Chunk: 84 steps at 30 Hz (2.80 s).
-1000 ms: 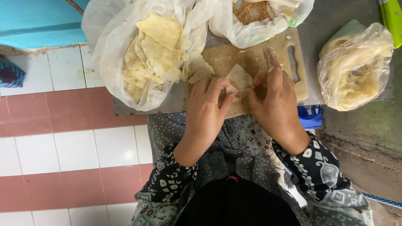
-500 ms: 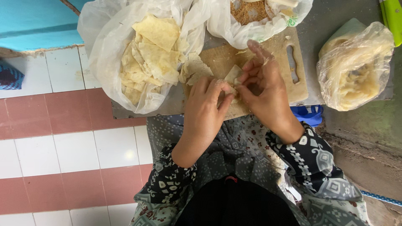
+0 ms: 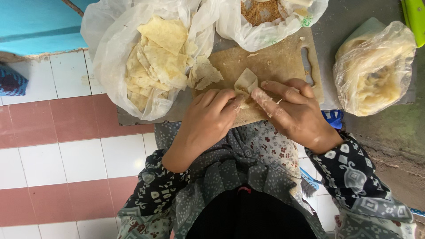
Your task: The person sits at a low work surface and fills square dough wrappers with a brown filling scooped from a plastic bag, folding and pinching each wrapper closed by hand. The folded pastries are placed into a plastic bag with a growing pile of finished pieces, and dough scraps are set aside on the cutting board.
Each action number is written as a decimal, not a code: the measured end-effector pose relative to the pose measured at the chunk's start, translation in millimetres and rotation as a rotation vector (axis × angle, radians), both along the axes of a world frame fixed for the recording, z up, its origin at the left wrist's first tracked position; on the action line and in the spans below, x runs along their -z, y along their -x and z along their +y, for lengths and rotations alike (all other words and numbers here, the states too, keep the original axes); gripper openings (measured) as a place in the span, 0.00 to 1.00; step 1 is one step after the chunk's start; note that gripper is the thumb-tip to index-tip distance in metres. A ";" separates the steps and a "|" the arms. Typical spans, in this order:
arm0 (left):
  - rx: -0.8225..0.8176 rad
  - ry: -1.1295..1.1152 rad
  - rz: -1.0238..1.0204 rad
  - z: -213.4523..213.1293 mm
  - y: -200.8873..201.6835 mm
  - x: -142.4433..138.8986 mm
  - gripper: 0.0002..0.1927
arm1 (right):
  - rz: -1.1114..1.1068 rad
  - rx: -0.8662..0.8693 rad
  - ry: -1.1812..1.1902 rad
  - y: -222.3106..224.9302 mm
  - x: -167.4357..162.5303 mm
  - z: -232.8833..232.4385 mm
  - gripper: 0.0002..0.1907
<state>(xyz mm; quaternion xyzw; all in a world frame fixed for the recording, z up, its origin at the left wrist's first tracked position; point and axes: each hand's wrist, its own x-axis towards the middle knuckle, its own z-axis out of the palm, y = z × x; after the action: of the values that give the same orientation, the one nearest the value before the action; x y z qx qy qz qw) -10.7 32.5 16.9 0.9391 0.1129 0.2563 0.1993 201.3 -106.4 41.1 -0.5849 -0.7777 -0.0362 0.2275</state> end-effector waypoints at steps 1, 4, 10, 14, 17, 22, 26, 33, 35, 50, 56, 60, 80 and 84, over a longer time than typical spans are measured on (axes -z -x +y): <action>0.016 -0.019 0.010 1.4 -0.7 0.1 0.14 | -0.024 -0.029 -0.007 -1.5 1.1 -1.2 0.38; 0.055 -0.034 0.015 4.3 -2.3 0.0 0.14 | 0.169 0.049 -0.056 3.9 14.3 1.9 0.36; 0.093 -0.055 0.018 3.8 -3.5 0.5 0.13 | 0.570 0.216 0.015 16.0 31.4 1.3 0.39; 0.092 -0.094 0.018 3.4 -5.8 -1.4 0.14 | 0.389 0.359 -0.058 26.3 34.1 1.8 0.38; 0.090 -0.119 0.044 4.2 -6.8 -4.7 0.14 | 0.606 0.442 -0.029 33.9 36.3 4.6 0.35; 0.114 -0.142 0.046 8.5 -7.1 -7.4 0.15 | 0.498 0.329 -0.049 30.7 32.1 8.8 0.33; 0.126 -0.163 0.042 13.4 -6.4 -5.6 0.15 | 0.323 0.174 -0.024 16.5 18.8 9.8 0.35; 0.114 -0.095 0.048 12.8 -7.0 -3.8 0.16 | 0.311 0.099 0.030 0.9 5.3 7.7 0.38; 0.100 -0.115 0.044 12.9 -7.6 -4.1 0.15 | 0.311 0.121 0.035 -0.9 5.2 6.9 0.37; 0.089 -0.169 0.049 12.5 -12.7 -5.9 0.19 | 0.487 0.276 0.025 12.9 17.3 13.7 0.42; 0.046 -0.146 0.055 6.5 -19.3 -5.7 0.08 | 0.844 0.387 0.136 22.3 30.2 12.7 0.40; -0.009 0.083 0.009 5.1 -26.0 -3.4 0.06 | 0.813 0.336 0.093 23.8 25.6 13.6 0.37; -0.046 0.080 -0.012 11.4 -20.0 -9.3 0.08 | 0.381 0.097 0.029 10.7 4.8 28.9 0.40; -0.103 0.174 0.027 10.4 -24.1 -7.3 0.06 | 0.505 0.147 0.178 8.6 0.0 37.3 0.38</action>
<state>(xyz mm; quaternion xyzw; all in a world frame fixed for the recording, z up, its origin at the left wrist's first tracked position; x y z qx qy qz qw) 13.4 42.9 24.2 0.9146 0.1853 0.2427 0.2650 192.7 -69.1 41.1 -0.6479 -0.6520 0.1630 0.3585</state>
